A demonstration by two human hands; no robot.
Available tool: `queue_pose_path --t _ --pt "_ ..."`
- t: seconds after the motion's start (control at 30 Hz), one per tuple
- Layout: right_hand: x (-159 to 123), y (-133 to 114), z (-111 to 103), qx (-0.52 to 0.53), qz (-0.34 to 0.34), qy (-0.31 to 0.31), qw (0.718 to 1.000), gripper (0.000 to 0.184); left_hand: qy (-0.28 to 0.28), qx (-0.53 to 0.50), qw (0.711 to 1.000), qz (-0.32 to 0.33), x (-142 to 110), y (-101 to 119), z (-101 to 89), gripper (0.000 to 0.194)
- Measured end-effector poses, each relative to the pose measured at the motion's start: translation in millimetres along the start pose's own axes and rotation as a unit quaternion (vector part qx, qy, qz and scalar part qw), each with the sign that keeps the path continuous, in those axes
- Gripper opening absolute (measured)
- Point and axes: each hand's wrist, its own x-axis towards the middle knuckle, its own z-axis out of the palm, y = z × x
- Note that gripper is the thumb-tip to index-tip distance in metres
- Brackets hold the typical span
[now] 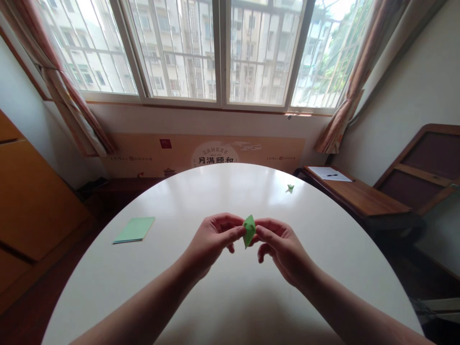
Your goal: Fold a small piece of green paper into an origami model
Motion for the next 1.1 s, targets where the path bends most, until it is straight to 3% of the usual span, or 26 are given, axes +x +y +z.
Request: queue_pose_path --t 0.33,0.8,1.1 --pt "1.0 0.7 0.6 -0.027 0.004 0.018 0.999 0.026 0.030 0.027 0.999 0.004 0.8 -1.4 1.4 0.026" --pt "1.6 0.9 -1.2 -0.038 0.002 0.033 0.999 0.029 0.045 0.137 0.988 0.058 -1.4 0.9 1.1 0.020" --pt "0.1 2.5 -0.8 -0.071 -0.028 0.027 0.997 0.024 0.057 0.097 0.993 0.030 -2.2 1.5 3.8 0.019"
